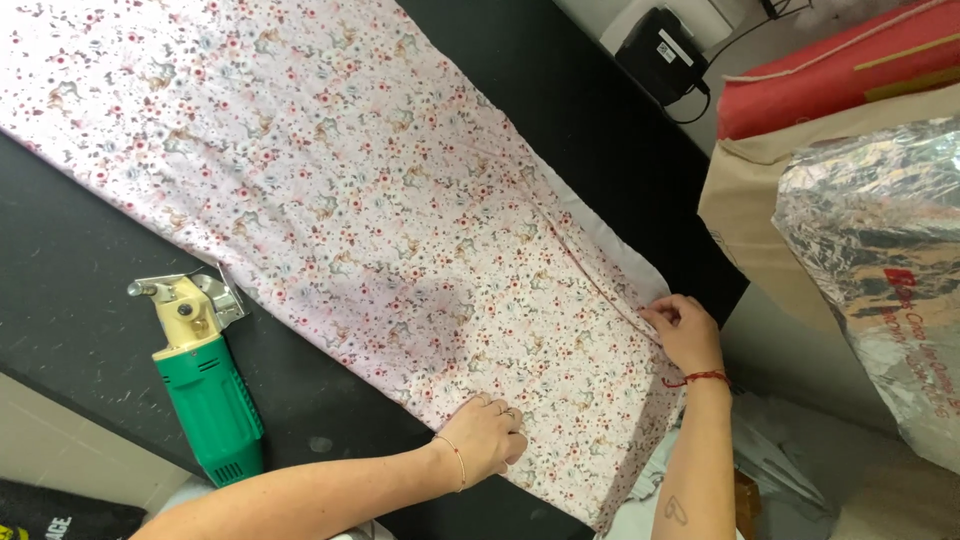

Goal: The person smooths a floral fabric on a table, places a brown paper pattern on top, and traces the outline with a pen. They then use an electric fabric cutter to cut the fabric along the traced lines.

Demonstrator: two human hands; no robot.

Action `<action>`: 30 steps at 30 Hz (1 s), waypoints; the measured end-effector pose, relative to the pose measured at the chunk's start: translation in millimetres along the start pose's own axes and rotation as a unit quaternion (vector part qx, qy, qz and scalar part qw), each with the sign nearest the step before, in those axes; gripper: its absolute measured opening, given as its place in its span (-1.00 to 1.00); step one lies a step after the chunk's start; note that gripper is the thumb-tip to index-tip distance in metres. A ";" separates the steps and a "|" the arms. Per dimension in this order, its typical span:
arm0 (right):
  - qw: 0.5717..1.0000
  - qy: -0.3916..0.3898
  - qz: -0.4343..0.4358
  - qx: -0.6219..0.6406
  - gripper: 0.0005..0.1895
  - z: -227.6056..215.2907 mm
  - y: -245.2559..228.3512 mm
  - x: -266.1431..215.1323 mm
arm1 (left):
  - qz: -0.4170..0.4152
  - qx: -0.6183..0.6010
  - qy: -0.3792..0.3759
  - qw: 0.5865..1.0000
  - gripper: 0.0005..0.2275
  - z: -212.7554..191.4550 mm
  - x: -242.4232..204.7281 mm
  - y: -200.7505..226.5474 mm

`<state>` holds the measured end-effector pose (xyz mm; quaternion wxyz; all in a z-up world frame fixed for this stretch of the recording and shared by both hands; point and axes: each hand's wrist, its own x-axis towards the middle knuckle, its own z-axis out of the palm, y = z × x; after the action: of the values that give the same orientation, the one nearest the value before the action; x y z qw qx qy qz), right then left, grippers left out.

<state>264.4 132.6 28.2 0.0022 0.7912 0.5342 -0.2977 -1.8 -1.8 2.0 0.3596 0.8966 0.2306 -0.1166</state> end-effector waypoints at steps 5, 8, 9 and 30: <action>0.984 0.129 -0.117 0.034 -0.90 -0.8 20.7 0.4 | -0.004 0.002 -0.014 1.000 -0.80 0.3 -0.2 0.0; 0.945 0.263 -0.189 0.056 -0.92 5.4 21.5 -1.4 | -0.008 0.022 0.004 1.000 -0.72 4.6 1.7 -0.4; 0.939 0.291 -0.176 0.054 -0.91 10.5 22.5 0.8 | -0.002 0.018 -0.007 1.000 -0.74 1.5 0.8 -0.3; 0.957 0.196 -0.198 -0.076 -0.36 128.1 -135.6 -84.5 | -0.270 0.113 0.382 0.877 -0.46 -67.5 -53.8 -101.5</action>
<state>68.3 78.3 5.5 -0.1011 0.7099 0.6912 -0.0894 -96.0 92.1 10.4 0.0945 0.8089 0.5685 0.1169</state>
